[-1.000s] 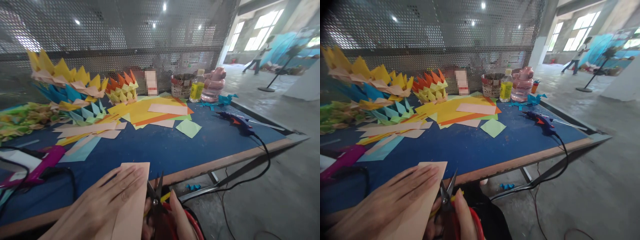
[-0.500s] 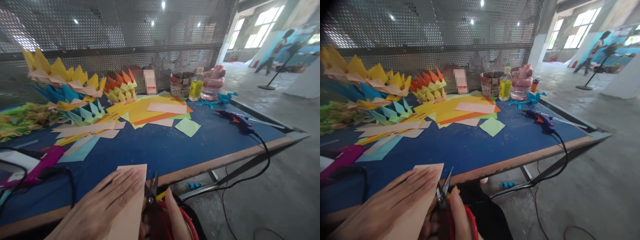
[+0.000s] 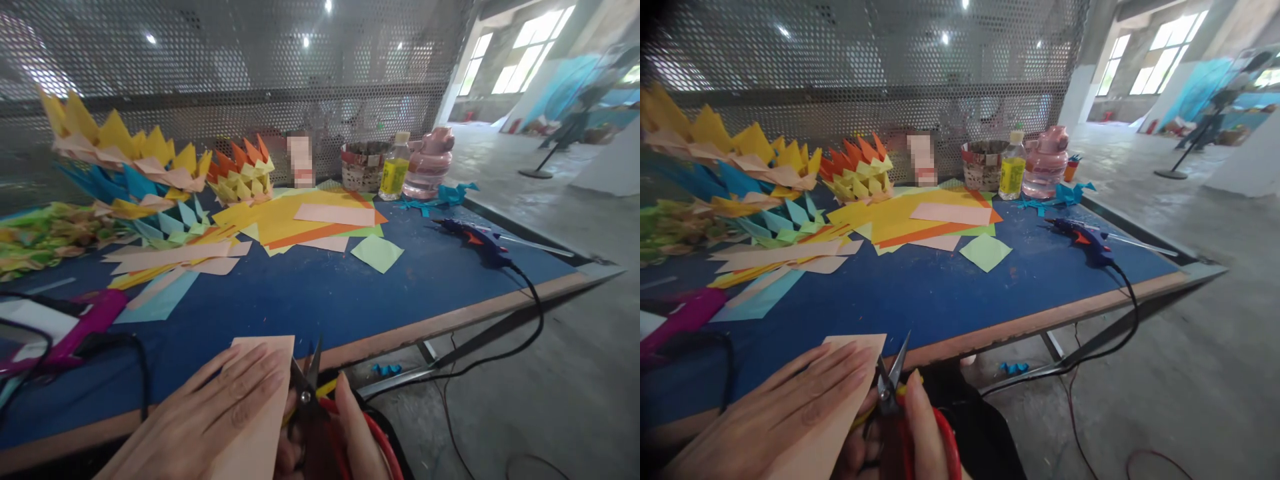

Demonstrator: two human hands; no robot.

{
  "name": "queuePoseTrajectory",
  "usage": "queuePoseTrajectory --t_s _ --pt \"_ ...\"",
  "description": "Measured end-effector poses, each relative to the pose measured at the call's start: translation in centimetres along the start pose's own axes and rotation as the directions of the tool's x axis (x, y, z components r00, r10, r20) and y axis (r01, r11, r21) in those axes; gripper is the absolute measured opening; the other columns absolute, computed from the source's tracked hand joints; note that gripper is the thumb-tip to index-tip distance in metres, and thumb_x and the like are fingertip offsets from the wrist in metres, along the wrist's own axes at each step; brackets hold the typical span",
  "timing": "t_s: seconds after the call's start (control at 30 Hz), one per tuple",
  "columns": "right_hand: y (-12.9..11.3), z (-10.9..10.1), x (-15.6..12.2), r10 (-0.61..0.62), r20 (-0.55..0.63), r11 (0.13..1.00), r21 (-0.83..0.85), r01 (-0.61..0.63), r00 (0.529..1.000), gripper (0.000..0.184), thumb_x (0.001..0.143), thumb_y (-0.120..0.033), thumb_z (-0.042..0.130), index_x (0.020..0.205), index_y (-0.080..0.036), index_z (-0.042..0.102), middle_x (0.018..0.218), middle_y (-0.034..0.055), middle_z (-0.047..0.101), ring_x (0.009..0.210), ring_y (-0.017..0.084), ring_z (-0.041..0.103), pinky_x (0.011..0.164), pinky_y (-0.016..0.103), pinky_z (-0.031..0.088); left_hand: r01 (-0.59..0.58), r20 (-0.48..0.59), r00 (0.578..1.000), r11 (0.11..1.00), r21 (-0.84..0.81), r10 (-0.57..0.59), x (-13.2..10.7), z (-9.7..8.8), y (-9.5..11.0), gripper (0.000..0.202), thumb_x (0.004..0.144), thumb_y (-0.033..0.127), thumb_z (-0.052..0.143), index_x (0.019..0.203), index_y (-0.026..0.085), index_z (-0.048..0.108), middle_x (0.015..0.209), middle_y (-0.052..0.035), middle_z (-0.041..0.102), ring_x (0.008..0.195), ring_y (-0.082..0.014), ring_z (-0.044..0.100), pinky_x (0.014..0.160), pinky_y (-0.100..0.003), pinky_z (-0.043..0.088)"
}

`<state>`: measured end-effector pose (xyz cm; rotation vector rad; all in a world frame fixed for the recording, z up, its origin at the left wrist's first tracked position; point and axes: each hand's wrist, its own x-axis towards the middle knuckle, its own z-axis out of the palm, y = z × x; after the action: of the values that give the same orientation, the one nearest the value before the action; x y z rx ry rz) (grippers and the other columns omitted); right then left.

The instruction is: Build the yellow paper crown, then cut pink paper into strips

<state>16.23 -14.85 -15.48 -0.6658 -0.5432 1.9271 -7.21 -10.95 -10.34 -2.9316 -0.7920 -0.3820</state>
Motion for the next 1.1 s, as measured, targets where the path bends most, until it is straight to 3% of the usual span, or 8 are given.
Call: queuePoseTrajectory --t_s 0.17,0.27,0.37,0.47,0.67,0.8,0.93,1.1 --pt "0.0 0.0 -0.6 -0.055 -0.115 0.998 0.026 0.059 0.992 0.025 0.080 -0.042 0.071 0.072 -0.020 0.065 0.070 -0.0006 0.065 0.069 0.014 0.065 0.066 0.026 0.056 0.004 0.022 1.000 1.000 -0.017 -0.004 -0.2 0.1 -0.1 0.065 0.094 0.013 0.028 0.152 0.038 0.015 0.145 0.0088 0.050 0.132 -0.0137 0.047 0.115 -0.033 0.025" --pt "0.1 0.6 -0.5 -0.091 -0.152 0.995 0.036 0.097 0.984 0.019 0.079 -0.040 0.072 0.076 -0.022 0.067 0.071 -0.0014 0.066 0.069 0.016 0.066 0.066 0.028 0.056 -0.015 0.056 0.998 0.999 -0.037 0.017 -0.4 0.0 -0.4 0.054 0.097 0.022 0.035 0.148 0.038 0.029 0.145 0.0039 0.051 0.130 -0.0179 0.049 0.113 -0.037 0.030" --pt "0.2 1.1 -0.4 -0.115 -0.167 0.991 0.046 0.124 0.979 0.021 0.080 -0.042 0.071 0.074 -0.022 0.068 0.069 -0.0005 0.066 0.069 0.017 0.066 0.065 0.029 0.056 -0.025 0.090 0.996 0.998 -0.052 0.030 -0.6 -0.4 -0.4 0.040 0.096 0.036 0.051 0.135 0.029 0.050 0.143 -0.0071 0.050 0.124 -0.0249 0.052 0.105 -0.047 0.040" --pt "-0.2 1.0 -0.5 -0.136 -0.175 0.988 0.052 0.147 0.975 0.019 0.080 -0.038 0.072 0.072 -0.021 0.067 0.068 -0.0002 0.066 0.068 0.017 0.066 0.064 0.028 0.055 0.030 0.102 0.994 0.999 -0.038 -0.026 -0.5 -0.7 0.0 0.033 0.094 0.036 0.057 0.124 0.023 0.057 0.135 -0.0096 0.053 0.115 -0.0250 0.056 0.096 -0.047 0.047" --pt "-0.6 0.8 -1.4 -0.164 -0.176 0.983 0.057 0.177 0.971 0.016 0.079 -0.035 0.072 0.074 -0.021 0.067 0.067 -0.0018 0.064 0.068 0.015 0.064 0.068 0.027 0.053 0.055 0.087 0.995 0.998 -0.011 -0.054 -0.1 -1.0 1.0 0.030 0.094 0.034 0.057 0.121 0.022 0.058 0.127 -0.0091 0.057 0.106 -0.0219 0.060 0.089 -0.042 0.052" --pt "0.5 1.8 -2.0 -0.145 -0.132 0.987 0.054 0.153 0.981 0.026 0.079 -0.044 0.071 0.077 -0.018 0.065 0.061 -0.0016 0.060 0.064 0.017 0.063 0.068 0.029 0.052 0.040 0.071 0.997 0.999 0.014 -0.041 0.3 -1.3 0.7 0.035 0.094 0.034 0.056 0.126 0.021 0.056 0.133 -0.0101 0.055 0.114 -0.0250 0.057 0.096 -0.048 0.048" --pt "1.7 2.3 -2.7 -0.116 -0.069 0.989 0.085 0.122 0.991 0.040 0.079 -0.058 0.066 0.086 -0.018 0.062 0.062 -0.0016 0.057 0.058 0.015 0.060 0.064 0.030 0.051 0.072 0.035 0.997 0.995 0.062 -0.074 1.9 -1.5 -1.0 0.046 0.097 0.020 0.037 0.142 0.028 0.044 0.147 -0.0043 0.048 0.136 -0.0242 0.042 0.112 -0.045 0.033" --pt "1.9 2.1 -3.6 -0.126 -0.099 0.984 0.115 0.137 0.987 0.044 0.077 -0.060 0.067 0.096 -0.021 0.058 0.063 -0.0026 0.056 0.054 0.014 0.058 0.058 0.027 0.049 0.102 -0.040 0.994 0.984 0.145 -0.097 5.8 -1.4 -4.5 0.062 0.088 0.002 0.027 0.147 0.017 0.036 0.155 -0.0045 0.034 0.143 -0.0219 0.031 0.116 -0.044 0.026"
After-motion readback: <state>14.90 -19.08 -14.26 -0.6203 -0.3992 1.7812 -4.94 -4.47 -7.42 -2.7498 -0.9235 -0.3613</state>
